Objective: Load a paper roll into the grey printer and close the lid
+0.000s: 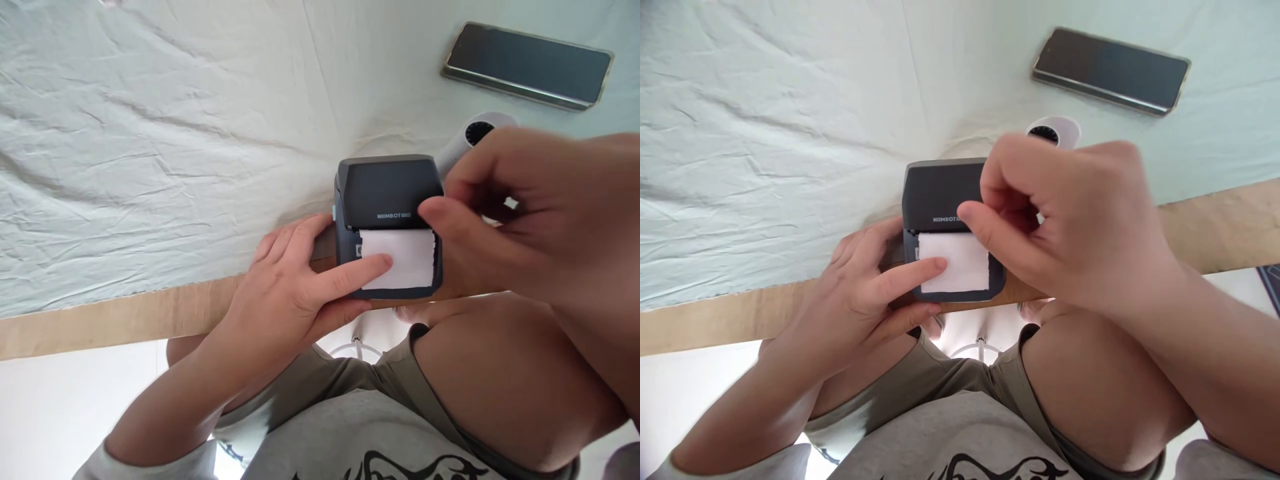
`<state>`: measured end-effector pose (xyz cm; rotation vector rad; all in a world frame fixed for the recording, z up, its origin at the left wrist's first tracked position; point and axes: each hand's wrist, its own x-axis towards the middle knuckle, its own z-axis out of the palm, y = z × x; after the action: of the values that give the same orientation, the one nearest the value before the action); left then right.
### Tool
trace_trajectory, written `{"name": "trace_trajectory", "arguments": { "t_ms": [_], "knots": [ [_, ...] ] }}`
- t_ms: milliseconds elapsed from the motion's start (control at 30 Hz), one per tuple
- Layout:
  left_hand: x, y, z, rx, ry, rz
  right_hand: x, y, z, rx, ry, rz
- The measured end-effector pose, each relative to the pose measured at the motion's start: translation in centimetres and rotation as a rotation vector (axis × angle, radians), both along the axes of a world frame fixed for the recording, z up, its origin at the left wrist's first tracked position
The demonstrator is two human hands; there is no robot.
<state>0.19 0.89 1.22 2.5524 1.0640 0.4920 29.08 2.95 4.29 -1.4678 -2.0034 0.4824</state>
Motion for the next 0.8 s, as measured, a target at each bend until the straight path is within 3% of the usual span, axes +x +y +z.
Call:
{"name": "trace_trajectory", "arguments": {
  "t_ms": [133, 400, 800],
  "knots": [
    [0.3, 0.1, -0.4, 0.027, -0.038, 0.023, -0.7, 0.7, 0.1, -0.033, 0.055, 0.072],
    [0.9, 0.2, 0.2, 0.013, 0.003, 0.079, -1.1, 1.3, 0.5, -0.218, 0.17, 0.052],
    [0.5, 0.2, -0.1, -0.043, 0.041, 0.111, -0.3, 1.0, 0.5, -0.201, 0.11, 0.084]
  ]
}}
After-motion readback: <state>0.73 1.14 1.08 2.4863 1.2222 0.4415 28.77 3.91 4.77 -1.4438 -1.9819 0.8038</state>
